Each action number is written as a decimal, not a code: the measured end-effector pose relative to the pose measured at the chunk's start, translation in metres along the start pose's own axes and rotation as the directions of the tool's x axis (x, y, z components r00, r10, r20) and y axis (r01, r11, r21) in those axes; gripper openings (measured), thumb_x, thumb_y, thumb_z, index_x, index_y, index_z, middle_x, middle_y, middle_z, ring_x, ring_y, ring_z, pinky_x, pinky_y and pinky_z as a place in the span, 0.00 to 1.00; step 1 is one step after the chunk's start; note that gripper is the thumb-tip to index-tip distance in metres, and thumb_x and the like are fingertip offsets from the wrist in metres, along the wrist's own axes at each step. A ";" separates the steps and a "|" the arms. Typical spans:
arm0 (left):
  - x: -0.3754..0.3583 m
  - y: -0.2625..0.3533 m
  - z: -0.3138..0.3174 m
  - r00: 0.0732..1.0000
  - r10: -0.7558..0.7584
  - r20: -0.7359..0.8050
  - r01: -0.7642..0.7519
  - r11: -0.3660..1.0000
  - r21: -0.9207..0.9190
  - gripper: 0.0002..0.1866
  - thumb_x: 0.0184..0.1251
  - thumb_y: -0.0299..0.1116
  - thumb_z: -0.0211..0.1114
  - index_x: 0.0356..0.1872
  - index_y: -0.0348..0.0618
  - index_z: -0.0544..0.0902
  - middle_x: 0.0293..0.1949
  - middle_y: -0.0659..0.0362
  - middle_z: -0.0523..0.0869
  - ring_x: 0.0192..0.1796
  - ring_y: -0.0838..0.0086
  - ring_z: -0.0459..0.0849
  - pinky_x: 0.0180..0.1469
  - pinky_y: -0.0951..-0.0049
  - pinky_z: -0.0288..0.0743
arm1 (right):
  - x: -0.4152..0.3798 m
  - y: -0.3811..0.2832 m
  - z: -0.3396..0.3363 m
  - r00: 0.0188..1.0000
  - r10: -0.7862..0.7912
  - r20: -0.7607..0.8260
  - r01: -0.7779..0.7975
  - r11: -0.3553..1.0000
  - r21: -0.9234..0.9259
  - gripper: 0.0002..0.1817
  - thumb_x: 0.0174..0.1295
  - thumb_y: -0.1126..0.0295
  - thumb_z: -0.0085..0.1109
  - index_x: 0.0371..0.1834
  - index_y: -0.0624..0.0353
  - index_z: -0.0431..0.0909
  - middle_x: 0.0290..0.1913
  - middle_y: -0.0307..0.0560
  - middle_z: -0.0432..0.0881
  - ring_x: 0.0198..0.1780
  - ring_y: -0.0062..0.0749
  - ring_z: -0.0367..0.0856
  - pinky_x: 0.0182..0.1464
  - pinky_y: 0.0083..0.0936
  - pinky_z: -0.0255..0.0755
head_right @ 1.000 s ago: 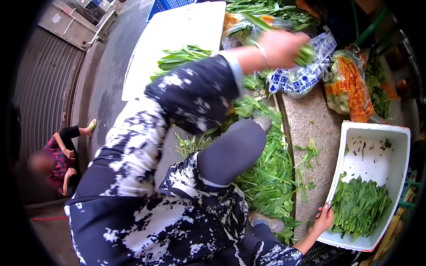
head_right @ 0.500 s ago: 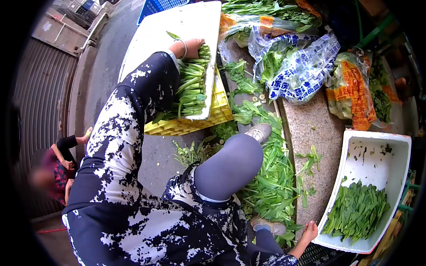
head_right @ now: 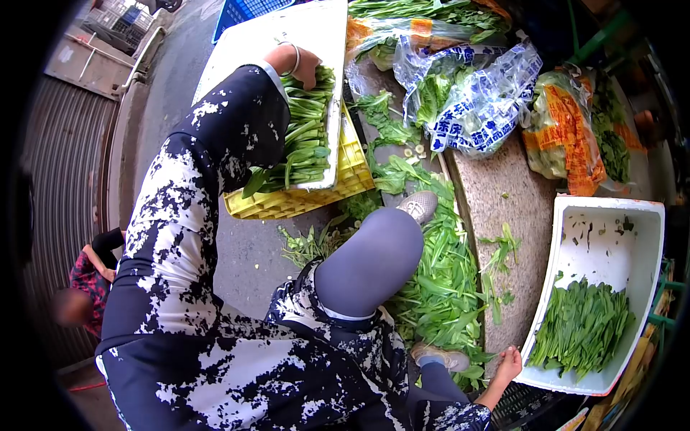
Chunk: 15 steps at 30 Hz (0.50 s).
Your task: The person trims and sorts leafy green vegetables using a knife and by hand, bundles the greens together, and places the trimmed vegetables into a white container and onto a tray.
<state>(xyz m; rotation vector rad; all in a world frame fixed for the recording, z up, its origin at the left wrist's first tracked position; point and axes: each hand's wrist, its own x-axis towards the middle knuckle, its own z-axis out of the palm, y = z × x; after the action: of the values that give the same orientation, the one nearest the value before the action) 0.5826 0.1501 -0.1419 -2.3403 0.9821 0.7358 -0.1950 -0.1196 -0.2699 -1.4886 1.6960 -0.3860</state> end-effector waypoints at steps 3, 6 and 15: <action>-0.011 0.005 0.006 0.996 0.073 -0.042 -0.073 0.997 -0.005 0.26 0.44 0.40 0.58 0.45 0.35 0.78 0.42 0.46 0.82 0.44 0.58 0.80 0.49 0.65 0.71 | -0.008 -0.005 0.000 1.000 0.005 -0.017 -0.005 1.000 -0.003 0.06 0.60 0.68 0.55 0.31 0.57 0.76 0.19 0.31 0.71 0.16 0.10 0.58 0.17 0.11 0.50; -0.006 0.000 0.028 0.988 0.156 -0.019 -0.157 0.968 -0.197 0.46 0.55 0.67 0.46 0.63 0.37 0.59 0.61 0.38 0.62 0.65 0.53 0.59 0.64 0.65 0.57 | 0.000 0.014 -0.007 0.999 -0.046 0.019 0.047 0.998 -0.031 0.06 0.60 0.68 0.55 0.32 0.58 0.76 0.19 0.31 0.71 0.16 0.11 0.59 0.18 0.11 0.50; -0.042 0.012 0.063 0.986 -0.047 -0.162 -0.049 0.838 -0.543 0.55 0.50 0.74 0.43 0.66 0.33 0.49 0.68 0.43 0.45 0.71 0.56 0.40 0.69 0.59 0.39 | 0.027 0.030 -0.031 0.994 -0.101 0.047 0.110 0.950 -0.293 0.14 0.58 0.58 0.58 0.32 0.59 0.77 0.18 0.30 0.68 0.18 0.14 0.61 0.19 0.16 0.54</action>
<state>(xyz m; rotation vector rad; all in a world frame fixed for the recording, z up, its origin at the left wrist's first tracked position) 0.5308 0.2021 -0.1634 -2.9397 0.9295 0.9274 -0.2363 -0.1457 -0.2819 -1.7979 1.7092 -0.1670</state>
